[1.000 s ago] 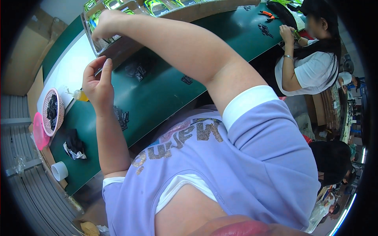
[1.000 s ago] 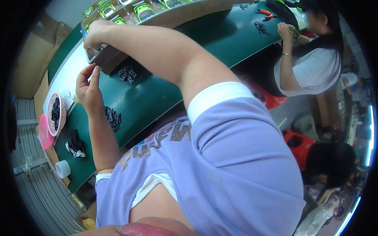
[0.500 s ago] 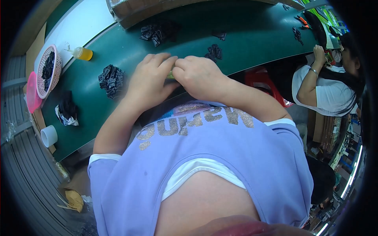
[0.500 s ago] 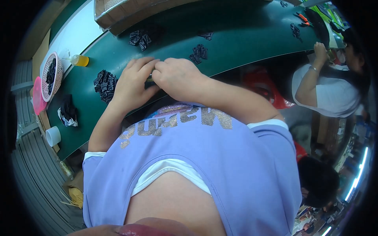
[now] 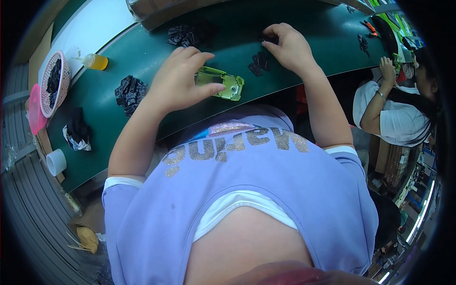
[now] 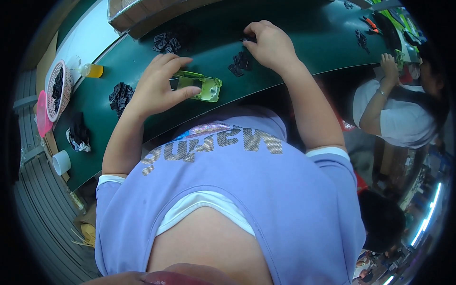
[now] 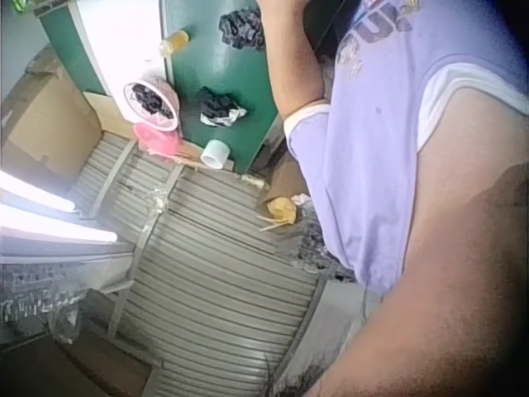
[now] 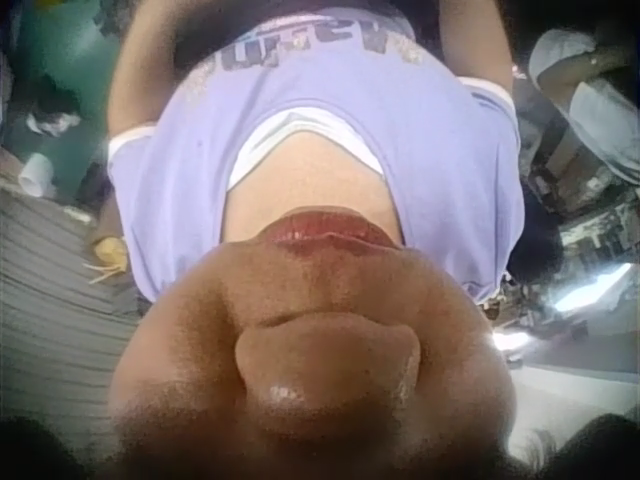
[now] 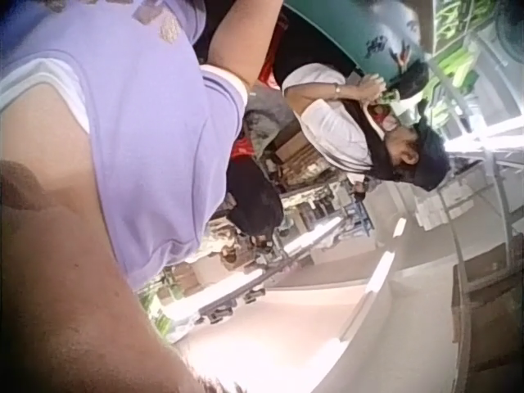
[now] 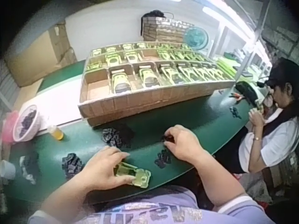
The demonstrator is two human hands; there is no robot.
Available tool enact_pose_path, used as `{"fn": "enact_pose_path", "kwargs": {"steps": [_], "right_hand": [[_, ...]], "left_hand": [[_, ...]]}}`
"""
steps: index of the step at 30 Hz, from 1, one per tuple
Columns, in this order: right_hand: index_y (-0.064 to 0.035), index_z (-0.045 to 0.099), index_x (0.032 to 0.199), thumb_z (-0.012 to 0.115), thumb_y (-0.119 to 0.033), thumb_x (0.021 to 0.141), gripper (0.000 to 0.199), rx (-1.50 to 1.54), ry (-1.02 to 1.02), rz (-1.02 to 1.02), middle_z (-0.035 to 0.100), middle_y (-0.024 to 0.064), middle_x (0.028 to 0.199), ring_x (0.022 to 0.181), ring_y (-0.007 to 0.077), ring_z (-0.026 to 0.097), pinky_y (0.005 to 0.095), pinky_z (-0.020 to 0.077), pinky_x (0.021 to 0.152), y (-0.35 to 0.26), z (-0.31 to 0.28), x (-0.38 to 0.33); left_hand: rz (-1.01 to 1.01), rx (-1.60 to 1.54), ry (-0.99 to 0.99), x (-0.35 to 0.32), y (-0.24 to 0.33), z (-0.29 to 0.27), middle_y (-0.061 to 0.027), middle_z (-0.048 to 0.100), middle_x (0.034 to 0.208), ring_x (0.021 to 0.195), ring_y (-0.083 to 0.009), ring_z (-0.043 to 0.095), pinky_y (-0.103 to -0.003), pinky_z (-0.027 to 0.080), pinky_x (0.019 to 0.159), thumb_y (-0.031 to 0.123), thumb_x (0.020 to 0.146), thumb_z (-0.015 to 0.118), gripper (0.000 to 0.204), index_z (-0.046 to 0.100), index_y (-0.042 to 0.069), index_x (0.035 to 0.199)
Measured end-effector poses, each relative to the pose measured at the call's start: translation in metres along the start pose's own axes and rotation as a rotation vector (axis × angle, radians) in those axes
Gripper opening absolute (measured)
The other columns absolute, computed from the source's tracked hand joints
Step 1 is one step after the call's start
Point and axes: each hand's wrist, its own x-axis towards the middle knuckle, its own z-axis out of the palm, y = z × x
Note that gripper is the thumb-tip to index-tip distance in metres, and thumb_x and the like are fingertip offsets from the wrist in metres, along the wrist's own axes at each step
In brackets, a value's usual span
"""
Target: The person assembles toy car bodies by attaching plastic components by hand, then applies liquid from a bottle onto small plastic parts on the table.
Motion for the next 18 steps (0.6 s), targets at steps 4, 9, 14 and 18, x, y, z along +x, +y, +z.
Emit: {"fn": "enact_pose_path", "kwargs": {"steps": [4,9,14,18], "right_hand": [[-0.0048,0.068,0.103,0.069,-0.016,0.083,0.023,0.047,-0.033,-0.005,0.065,0.0088,0.1,0.08,0.0184,0.063,0.0299,0.0512,0.072,-0.007,-0.02,0.0],[-0.0042,0.069,0.103,0.072,-0.017,0.08,0.027,0.208,-0.254,0.144,0.064,0.012,0.1,0.085,0.0231,0.065,0.0341,0.0522,0.077,-0.022,-0.031,-0.024],[-0.0034,0.066,0.112,0.075,-0.014,0.076,0.038,0.09,-0.154,-0.024,0.06,0.0103,0.094,0.078,0.0214,0.062,0.0322,0.0514,0.072,-0.015,-0.018,-0.045],[-0.0033,0.066,0.11,0.075,-0.011,0.076,0.035,0.088,-0.128,-0.071,0.06,0.0103,0.095,0.079,0.0213,0.062,0.0312,0.0516,0.072,-0.014,-0.017,-0.049]], "left_hand": [[-0.03,-0.007,-0.001,-0.003,-0.004,0.004,-0.013,0.062,0.104,0.099,-0.0295,0.057,-0.039,0.049,0.084,0.033,0.074,0.077,0.049,0.065,0.0,0.109],[-0.036,-0.051,0.092,-0.008,-0.012,0.013,-0.0129,0.064,0.094,0.089,-0.0295,0.059,-0.038,0.049,0.077,0.026,0.078,0.074,0.035,0.067,0.0,0.101],[-0.041,-0.098,0.124,-0.01,-0.014,0.014,-0.0123,0.064,0.089,0.085,-0.0296,0.061,-0.039,0.049,0.072,0.023,0.08,0.071,0.03,0.068,0.0,0.098],[-0.061,-0.141,0.126,-0.011,-0.014,0.014,-0.0122,0.063,0.09,0.085,-0.028,0.06,-0.036,0.047,0.073,0.019,0.08,0.071,0.026,0.067,0.0,0.098]]}}
